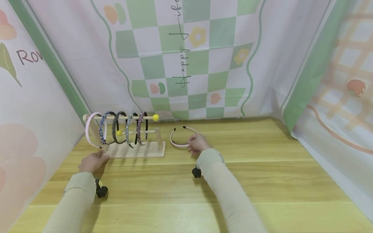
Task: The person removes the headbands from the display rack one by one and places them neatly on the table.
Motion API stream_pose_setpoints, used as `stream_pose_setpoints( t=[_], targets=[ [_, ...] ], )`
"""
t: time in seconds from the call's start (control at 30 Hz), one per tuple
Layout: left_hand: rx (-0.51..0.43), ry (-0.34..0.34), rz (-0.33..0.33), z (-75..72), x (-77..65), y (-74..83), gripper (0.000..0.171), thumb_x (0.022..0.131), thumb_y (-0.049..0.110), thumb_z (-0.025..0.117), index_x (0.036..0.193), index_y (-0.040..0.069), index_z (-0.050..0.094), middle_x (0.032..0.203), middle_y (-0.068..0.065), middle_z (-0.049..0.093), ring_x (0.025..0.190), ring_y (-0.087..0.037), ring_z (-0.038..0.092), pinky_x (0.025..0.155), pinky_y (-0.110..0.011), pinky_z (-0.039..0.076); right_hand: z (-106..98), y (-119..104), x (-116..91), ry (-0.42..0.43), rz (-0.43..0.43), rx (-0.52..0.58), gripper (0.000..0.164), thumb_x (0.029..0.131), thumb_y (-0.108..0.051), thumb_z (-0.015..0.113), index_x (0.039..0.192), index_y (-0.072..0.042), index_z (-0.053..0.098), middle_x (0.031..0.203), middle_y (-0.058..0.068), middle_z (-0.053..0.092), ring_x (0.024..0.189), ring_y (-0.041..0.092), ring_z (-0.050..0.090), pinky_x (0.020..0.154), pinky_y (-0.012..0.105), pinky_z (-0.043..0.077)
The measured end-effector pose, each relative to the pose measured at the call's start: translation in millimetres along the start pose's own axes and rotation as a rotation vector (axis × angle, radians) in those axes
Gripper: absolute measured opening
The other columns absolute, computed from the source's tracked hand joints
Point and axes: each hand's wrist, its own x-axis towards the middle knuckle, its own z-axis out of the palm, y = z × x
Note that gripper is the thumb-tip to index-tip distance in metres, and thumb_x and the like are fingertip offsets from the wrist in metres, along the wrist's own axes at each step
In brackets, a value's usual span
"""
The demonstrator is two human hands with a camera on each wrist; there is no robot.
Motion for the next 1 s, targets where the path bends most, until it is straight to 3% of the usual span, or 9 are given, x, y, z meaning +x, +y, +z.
stream_pose_setpoints(
  t=[0.2, 0.47, 1.0],
  targets=[
    [-0.003, -0.006, -0.003, -2.7, -1.9, 1.8, 0.072, 0.089, 0.059, 0.043, 0.142, 0.011, 0.034, 0.134, -0.03, 0.038, 0.104, -0.053, 0.043, 0.082, -0.06, 0.035, 10.5, 0.5, 2.1, 0.047, 0.026, 0.056, 0.021, 0.091, -0.005, 0.053, 0.107, 0.008, 0.058, 0.073, 0.013, 0.065, 0.049, 0.012, 0.055, 0.047, 0.023, 0.049],
    [-0.002, 0.0, -0.006, -1.3, -1.5, 1.0, 0.07, 0.09, 0.056, 0.044, 0.142, 0.011, 0.034, 0.132, -0.028, 0.041, 0.101, -0.051, 0.046, 0.08, -0.058, 0.037, 20.0, 4.7, 8.1, 0.074, 0.065, 0.16, 0.021, 0.09, -0.007, 0.056, 0.105, 0.007, 0.059, 0.071, 0.012, 0.066, 0.048, 0.013, 0.057, 0.046, 0.023, 0.049],
    [-0.012, -0.007, -0.007, -3.4, -5.4, 4.3, 0.07, 0.089, 0.056, 0.045, 0.142, 0.011, 0.034, 0.133, -0.029, 0.04, 0.101, -0.051, 0.045, 0.078, -0.056, 0.037, 24.2, 11.3, 12.5, 0.074, 0.088, 0.173, 0.019, 0.09, -0.009, 0.058, 0.103, 0.005, 0.061, 0.068, 0.008, 0.066, 0.048, 0.012, 0.058, 0.046, 0.022, 0.048]
  ],
)
